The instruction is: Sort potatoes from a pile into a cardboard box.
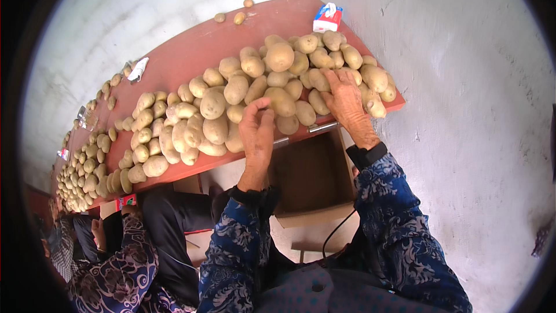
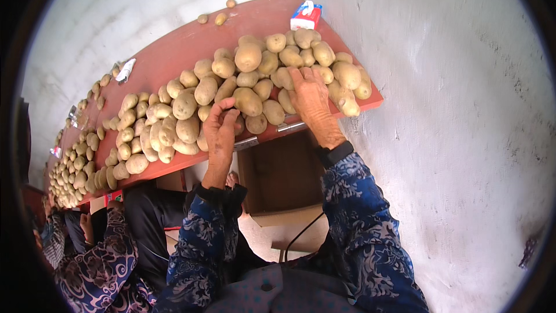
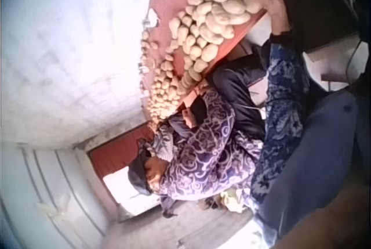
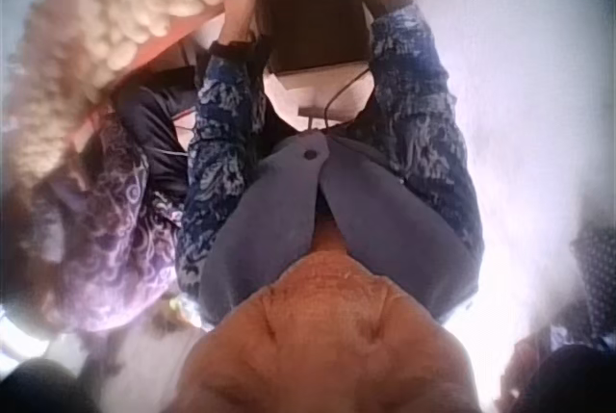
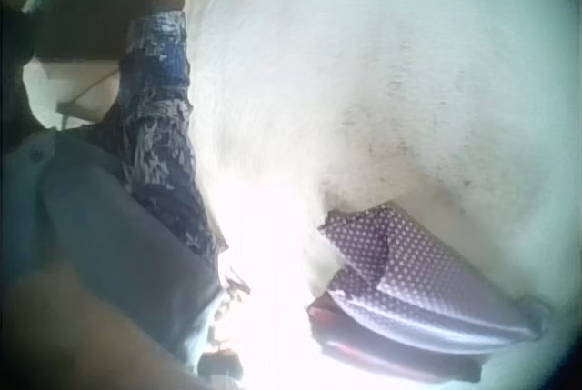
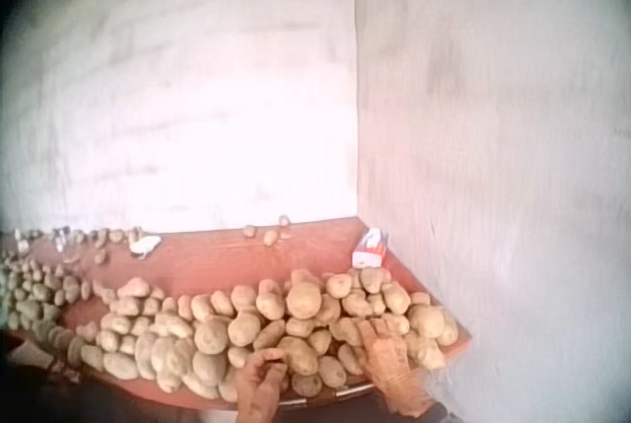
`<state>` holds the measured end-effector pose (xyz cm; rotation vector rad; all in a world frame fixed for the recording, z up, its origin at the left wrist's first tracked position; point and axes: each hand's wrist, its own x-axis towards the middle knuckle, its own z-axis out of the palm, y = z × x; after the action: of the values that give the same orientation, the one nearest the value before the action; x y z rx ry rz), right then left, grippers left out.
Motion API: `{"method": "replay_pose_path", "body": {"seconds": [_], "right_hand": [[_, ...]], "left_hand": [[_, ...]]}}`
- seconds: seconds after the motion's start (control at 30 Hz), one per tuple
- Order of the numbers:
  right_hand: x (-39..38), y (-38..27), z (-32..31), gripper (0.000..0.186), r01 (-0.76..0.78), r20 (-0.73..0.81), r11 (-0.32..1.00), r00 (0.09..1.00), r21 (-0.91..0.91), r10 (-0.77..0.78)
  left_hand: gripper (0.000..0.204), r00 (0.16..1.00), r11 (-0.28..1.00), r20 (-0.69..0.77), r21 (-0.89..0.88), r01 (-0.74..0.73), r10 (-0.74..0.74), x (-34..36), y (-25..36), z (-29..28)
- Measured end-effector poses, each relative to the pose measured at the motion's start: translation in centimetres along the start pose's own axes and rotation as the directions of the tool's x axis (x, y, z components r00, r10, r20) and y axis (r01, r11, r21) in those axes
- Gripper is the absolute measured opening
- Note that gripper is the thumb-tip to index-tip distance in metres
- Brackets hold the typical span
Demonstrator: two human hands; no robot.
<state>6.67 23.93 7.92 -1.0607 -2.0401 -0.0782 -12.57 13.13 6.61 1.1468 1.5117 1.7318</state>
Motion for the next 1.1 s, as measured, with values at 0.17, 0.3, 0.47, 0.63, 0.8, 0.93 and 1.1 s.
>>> {"method": "replay_pose_path", "body": {"seconds": [0.17, 0.3, 0.47, 0.63, 0.8, 0.93, 1.1], "right_hand": [[0.1, -1.0, -2.9, 0.051, -0.260, 0.207, 0.872, 0.960, 0.415, 0.188], [-0.1, -1.5, -4.8, 0.049, -0.409, 0.530, 0.739, 0.844, 0.536, 0.083], [-0.9, -2.1, -5.8, 0.049, -0.410, 0.775, 0.799, 0.622, 0.440, -0.107], [-1.8, -2.4, -5.6, 0.049, -0.288, 0.900, 0.919, 0.414, 0.270, -0.135], [-2.3, -2.3, -4.8, 0.043, -0.248, 0.932, 0.941, 0.334, 0.231, -0.140], [-1.9, -2.1, -4.5, 0.042, -0.318, 0.960, 0.932, 0.263, 0.176, -0.091], [-1.6, -2.2, -4.3, 0.040, -0.340, 0.931, 0.908, 0.344, 0.243, -0.120]], "left_hand": [[0.025, 0.999, 0.999, 0.018, -0.014, -0.034, 0.035, 0.2, 0.0, 0.4], [0.024, 0.999, 0.999, 0.027, -0.050, -0.016, 0.018, 0.1, 0.0, 0.6], [0.026, 0.997, 0.997, 0.049, -0.051, 0.054, -0.052, 0.0, 0.1, 0.8], [0.025, 0.998, 0.998, 0.046, -0.038, 0.040, -0.038, 0.0, 0.0, 1.0], [0.026, 0.998, 1.000, 0.063, -0.013, -0.021, 0.022, 0.1, -0.4, 1.0], [0.026, 0.999, 1.000, 0.045, -0.014, -0.028, 0.028, 0.2, -0.5, 1.0], [0.026, 0.999, 1.000, 0.045, -0.024, -0.017, 0.018, 0.1, -0.4, 1.0]]}}
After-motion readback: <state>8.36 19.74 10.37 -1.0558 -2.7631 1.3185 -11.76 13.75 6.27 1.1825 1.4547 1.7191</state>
